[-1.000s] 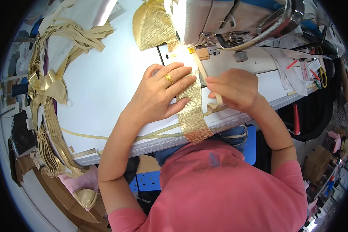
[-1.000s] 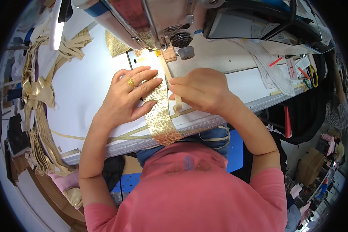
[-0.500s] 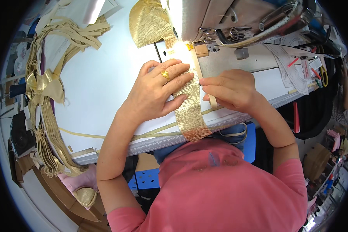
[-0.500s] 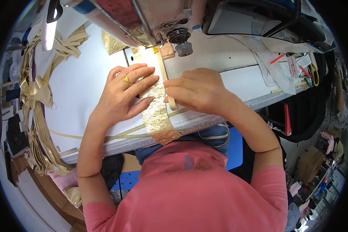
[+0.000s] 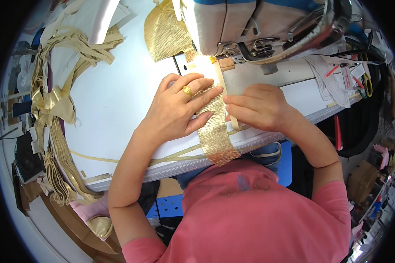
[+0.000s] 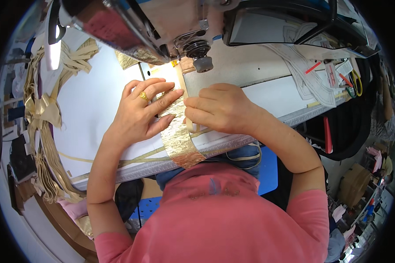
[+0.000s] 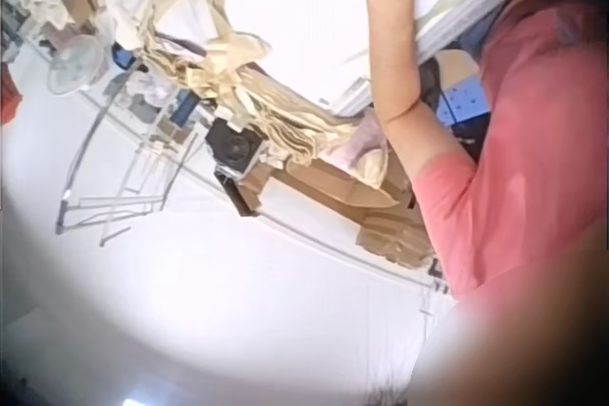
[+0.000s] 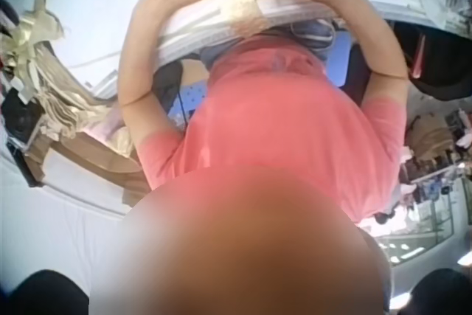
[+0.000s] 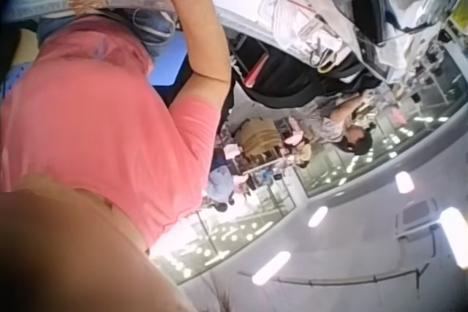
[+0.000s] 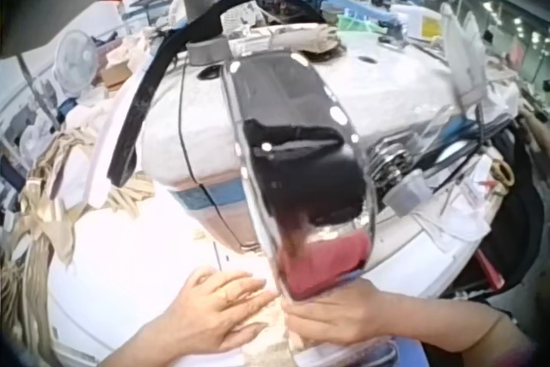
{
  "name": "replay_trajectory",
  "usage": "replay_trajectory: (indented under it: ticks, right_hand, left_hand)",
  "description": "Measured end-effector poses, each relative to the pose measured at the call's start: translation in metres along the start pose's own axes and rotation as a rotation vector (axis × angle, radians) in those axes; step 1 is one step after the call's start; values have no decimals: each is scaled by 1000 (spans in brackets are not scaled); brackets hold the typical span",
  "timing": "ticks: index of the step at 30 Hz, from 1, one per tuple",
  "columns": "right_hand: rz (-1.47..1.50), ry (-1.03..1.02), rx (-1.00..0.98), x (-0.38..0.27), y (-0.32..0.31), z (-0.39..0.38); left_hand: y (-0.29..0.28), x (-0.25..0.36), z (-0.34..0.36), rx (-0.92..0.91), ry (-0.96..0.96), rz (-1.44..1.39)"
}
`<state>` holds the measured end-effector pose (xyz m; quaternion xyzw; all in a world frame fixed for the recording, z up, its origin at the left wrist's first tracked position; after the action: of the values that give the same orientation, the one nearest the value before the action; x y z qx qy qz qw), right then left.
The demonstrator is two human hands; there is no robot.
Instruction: Measuring fabric strips with a ruler and sewing them onto a garment piece using a sewing machine.
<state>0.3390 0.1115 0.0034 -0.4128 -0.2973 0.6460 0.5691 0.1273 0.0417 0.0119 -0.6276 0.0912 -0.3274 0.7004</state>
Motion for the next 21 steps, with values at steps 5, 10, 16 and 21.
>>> replay_trajectory:
  ticks: [5,10,16,21]
  right_hand:
    - [-18,-25,-15,2,-2,2]
    - [-55,-27,-10,11,1,2]
    - [-17,-8,24,13,4,0]
    - [211,187,119,17,-2,-7]
  left_hand:
    - [0,-1,1,2,-3,13]
    - [0,-4,7,55,-34,35]
    - [9,-6,3,157,14,-48]
    - [6,-3,4,168,-9,-40]
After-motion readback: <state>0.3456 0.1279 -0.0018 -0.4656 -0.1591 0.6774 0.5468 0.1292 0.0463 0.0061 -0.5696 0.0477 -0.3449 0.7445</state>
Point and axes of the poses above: each hand's wrist, its own z-axis towards the middle knuckle, its own y-axis out of the palm, x = y × z, the point moved 2 cm from there along z, towards the middle knuckle, and after that the axes turned 7 degrees about -x, right-handed, at the moved point
